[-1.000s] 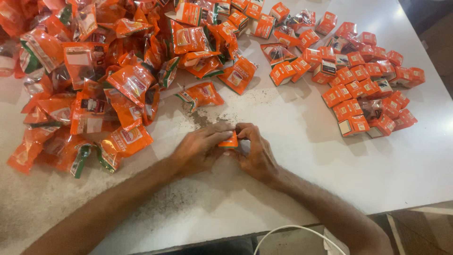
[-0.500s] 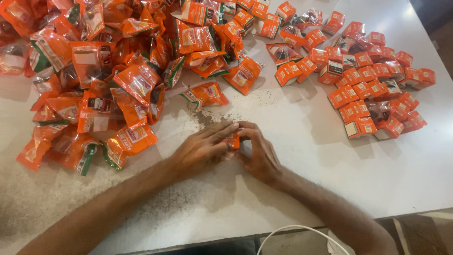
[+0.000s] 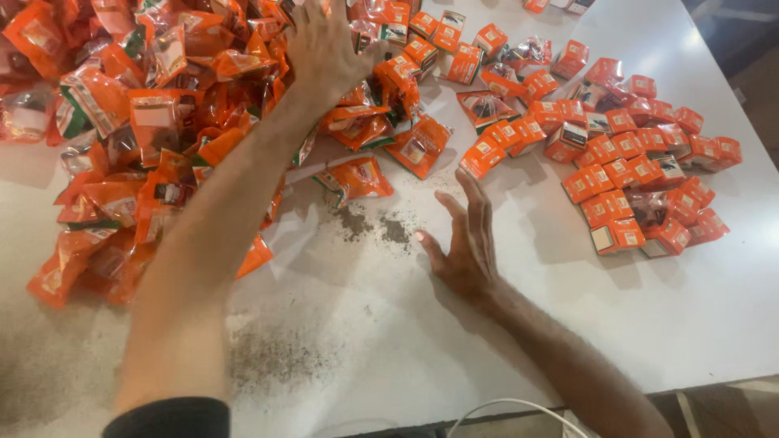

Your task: The person picks flat folded cardboard boxes one at a time from a pile of orange packets and boxes, unfolds and presses the sides to open each into an open carton, and places the opened box onto a growing pile of assembled boxes on the table. A second person's hands occasionally handle boxes at the far side of the table.

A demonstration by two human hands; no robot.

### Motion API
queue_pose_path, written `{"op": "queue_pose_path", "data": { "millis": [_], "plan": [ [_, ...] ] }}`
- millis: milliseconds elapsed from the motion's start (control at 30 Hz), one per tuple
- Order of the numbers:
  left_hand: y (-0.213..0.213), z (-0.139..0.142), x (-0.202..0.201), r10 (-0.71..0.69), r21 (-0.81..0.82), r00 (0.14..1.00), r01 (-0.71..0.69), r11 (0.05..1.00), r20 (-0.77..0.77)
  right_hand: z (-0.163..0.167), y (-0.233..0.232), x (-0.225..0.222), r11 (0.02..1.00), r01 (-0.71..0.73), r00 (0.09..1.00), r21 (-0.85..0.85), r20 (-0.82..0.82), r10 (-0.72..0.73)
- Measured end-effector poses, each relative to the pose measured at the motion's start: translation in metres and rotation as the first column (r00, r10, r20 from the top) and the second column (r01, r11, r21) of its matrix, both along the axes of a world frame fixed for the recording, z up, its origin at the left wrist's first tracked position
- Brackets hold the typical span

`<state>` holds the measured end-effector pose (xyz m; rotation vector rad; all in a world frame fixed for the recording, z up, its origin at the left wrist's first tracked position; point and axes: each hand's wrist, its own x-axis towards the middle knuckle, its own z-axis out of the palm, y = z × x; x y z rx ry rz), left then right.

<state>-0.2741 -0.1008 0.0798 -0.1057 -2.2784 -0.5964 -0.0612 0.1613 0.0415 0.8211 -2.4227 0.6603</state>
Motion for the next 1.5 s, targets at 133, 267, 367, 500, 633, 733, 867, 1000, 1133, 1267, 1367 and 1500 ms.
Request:
{"op": "queue_pose_path", "data": {
  "millis": [133,267,367,500,633,733,867,1000,1133,1267,1367,1500],
  "plan": [
    [0.011,-0.005,-0.036,-0.070,0.125,0.920,0.023,0.992,0.386,-0.005,0.014,-0.008,0.999,0.002,0.997,-0.050,0.083,0.002],
    [0.030,-0.009,0.009,-0.233,0.037,0.954,0.244,0.969,-0.190,-0.019,0.025,-0.013,0.926,-0.061,0.957,-0.372,0.242,0.160],
    [0.054,-0.016,0.105,-0.644,-0.021,0.765,0.644,0.765,0.001,-0.027,0.030,-0.017,0.584,-0.036,0.730,-0.811,0.378,0.569],
    [0.068,-0.031,0.194,-0.719,-0.225,0.689,0.688,0.689,-0.094,-0.027,0.030,-0.010,0.674,0.067,0.601,-0.736,0.569,0.561],
    [0.046,-0.048,0.182,-0.240,-0.238,0.901,0.338,0.910,0.361,-0.023,0.012,0.007,0.909,0.079,0.799,-0.409,0.571,0.188],
    [0.035,-0.064,0.161,-0.179,-0.048,0.742,0.274,0.961,0.646,-0.011,0.006,0.016,0.964,-0.004,0.870,-0.266,0.475,0.135],
    [0.024,-0.077,0.179,-0.406,0.052,0.849,0.414,0.909,0.338,-0.001,0.007,0.015,0.947,-0.149,0.905,-0.284,0.346,0.247],
    [0.027,-0.076,0.234,-0.619,0.606,0.784,0.471,0.641,0.044,-0.005,0.006,0.017,0.966,-0.031,0.850,-0.255,0.501,0.160],
    [0.032,-0.070,0.255,-0.764,-0.070,0.547,0.796,0.601,-0.342,-0.012,0.001,0.021,0.941,-0.140,0.834,-0.308,0.476,0.279],
    [0.037,-0.068,0.248,-0.789,-0.363,0.563,0.701,0.614,-0.248,-0.014,0.001,0.021,0.962,-0.150,0.847,-0.228,0.473,0.244],
    [0.042,-0.070,0.253,-0.703,-0.402,0.670,0.591,0.699,-0.239,-0.015,0.000,0.022,0.962,-0.127,0.847,-0.243,0.478,0.232],
    [0.052,-0.067,0.267,-0.675,-0.144,0.732,0.661,0.736,-0.092,-0.013,-0.001,0.024,0.967,-0.105,0.838,-0.233,0.502,0.212]
  ]
}}
